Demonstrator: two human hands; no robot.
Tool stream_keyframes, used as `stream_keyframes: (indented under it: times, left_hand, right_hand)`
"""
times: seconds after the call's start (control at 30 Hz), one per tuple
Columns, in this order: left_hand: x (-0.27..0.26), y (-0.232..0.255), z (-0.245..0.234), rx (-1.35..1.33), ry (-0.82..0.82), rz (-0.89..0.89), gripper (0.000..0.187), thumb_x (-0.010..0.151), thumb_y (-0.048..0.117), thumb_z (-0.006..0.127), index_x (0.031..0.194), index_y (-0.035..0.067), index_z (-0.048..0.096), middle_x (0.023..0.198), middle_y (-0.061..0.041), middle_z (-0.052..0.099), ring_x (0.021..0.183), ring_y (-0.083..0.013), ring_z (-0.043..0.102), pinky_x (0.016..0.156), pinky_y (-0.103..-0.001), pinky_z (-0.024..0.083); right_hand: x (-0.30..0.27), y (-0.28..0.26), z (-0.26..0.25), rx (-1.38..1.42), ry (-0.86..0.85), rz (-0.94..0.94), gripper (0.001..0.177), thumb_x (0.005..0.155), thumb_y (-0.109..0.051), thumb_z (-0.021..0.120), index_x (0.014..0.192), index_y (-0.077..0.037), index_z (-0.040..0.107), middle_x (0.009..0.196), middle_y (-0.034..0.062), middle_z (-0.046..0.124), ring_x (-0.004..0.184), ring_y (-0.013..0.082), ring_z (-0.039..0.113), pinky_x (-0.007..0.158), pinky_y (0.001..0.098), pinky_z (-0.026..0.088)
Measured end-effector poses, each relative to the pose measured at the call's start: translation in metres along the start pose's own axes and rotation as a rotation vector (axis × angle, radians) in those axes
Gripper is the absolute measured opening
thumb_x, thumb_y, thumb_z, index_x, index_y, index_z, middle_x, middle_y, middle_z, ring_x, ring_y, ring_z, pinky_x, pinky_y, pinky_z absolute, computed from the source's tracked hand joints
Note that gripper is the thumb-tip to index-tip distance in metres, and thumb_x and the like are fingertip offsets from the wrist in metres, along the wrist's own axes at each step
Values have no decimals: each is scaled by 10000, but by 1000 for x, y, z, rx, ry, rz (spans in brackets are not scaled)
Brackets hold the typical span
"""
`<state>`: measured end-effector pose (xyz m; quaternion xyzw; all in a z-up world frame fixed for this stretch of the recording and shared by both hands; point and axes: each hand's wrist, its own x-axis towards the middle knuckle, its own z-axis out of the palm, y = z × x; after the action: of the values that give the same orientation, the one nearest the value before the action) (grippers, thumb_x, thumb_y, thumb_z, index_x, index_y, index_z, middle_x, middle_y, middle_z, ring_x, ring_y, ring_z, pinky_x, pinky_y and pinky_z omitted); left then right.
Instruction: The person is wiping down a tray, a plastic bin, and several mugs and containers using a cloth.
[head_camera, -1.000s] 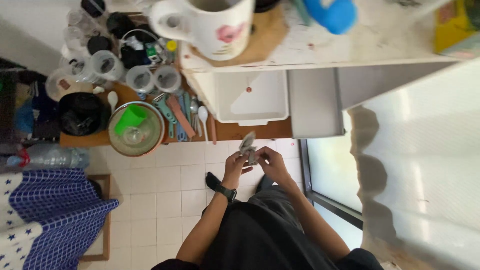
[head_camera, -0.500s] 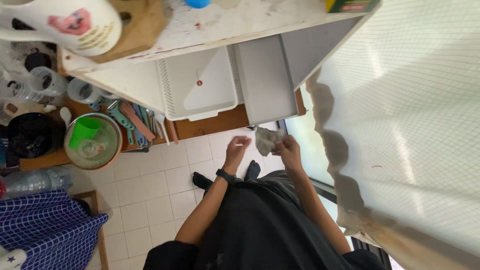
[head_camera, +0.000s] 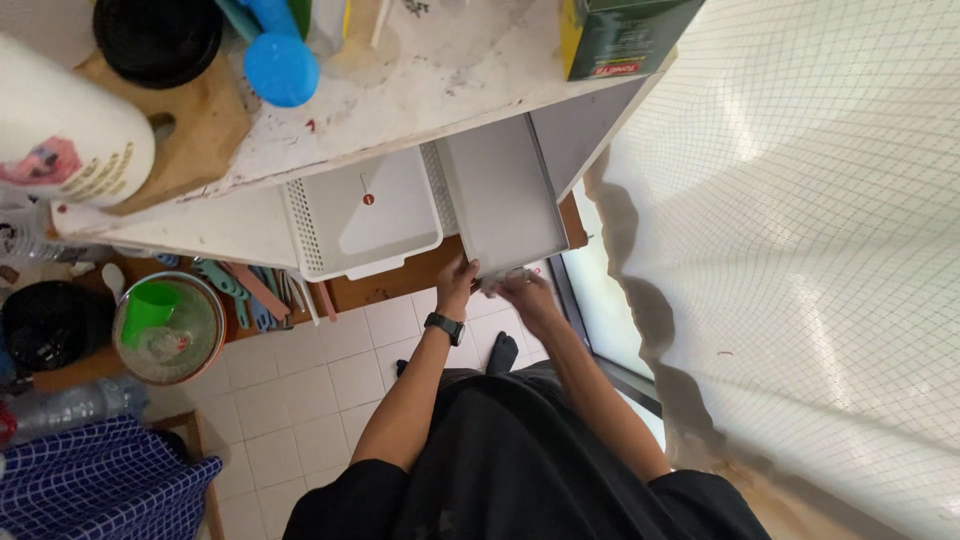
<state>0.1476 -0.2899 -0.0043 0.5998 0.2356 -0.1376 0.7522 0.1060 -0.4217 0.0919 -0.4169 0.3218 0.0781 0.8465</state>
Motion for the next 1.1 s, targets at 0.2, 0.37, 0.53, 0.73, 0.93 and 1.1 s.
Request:
stream_keyframes:
  times: [0.2, 0.37, 0.53, 0.73, 0.93, 1.1]
  left_hand:
    - [14, -14, -13, -10, 1, -76, 578, 943, 214, 746, 1471, 117, 533, 1212, -82, 661, 848, -141, 678, 827, -393, 645]
    - [6, -10, -11, -14, -47, -62, 559, 965, 218, 734, 1475, 115, 530, 1263, -104, 654, 900, -172, 689, 843, -412, 634]
    - [10, -16, -15, 11, -75, -4, 516, 973, 218, 734, 1454, 141, 565, 1197, -85, 694, 894, -175, 698, 808, -376, 624]
    - [1, -28, -24, -55, -70, -52, 591, 957, 183, 734, 1483, 56, 497, 1168, -118, 682, 876, -193, 715, 818, -461, 638]
    - [-26, -31, -20, -99, -69, -127, 634, 942, 117, 728, 1508, 55, 449, 1078, -136, 704, 862, -244, 752, 799, -477, 647]
    - [-13, -44, -28, -114, -31, -159, 505, 982, 330, 724, 1417, 124, 575, 962, -158, 746, 744, -285, 772, 704, -474, 673]
  right_hand:
    - [68, -21, -90, 246, 290, -98, 159, 852, 121, 665, 972, 39, 600, 877, 152, 606, 847, 309, 700, 832, 469, 643]
    - [65, 43, -55, -589, -6, -321, 134, 838, -32, 768, 967, 3, 755, 910, 149, 686, 949, 286, 644, 885, 412, 528]
    - [60, 48, -43, 99, -1, -10, 239, 808, 154, 700, 978, 87, 547, 874, 252, 611, 810, 445, 712, 778, 539, 643]
    - [31, -38, -77, -647, 364, -436, 162, 860, -188, 756, 946, -112, 641, 804, 94, 632, 708, 186, 598, 586, 343, 474]
    - [26, 11, -38, -1389, -130, -855, 253, 671, -42, 814, 882, -130, 708, 812, 62, 678, 774, 331, 699, 766, 441, 552]
    - [37, 69, -52, -1706, -350, -1168, 228, 784, -118, 669, 994, -178, 733, 1197, 26, 655, 1189, 319, 613, 966, 398, 521]
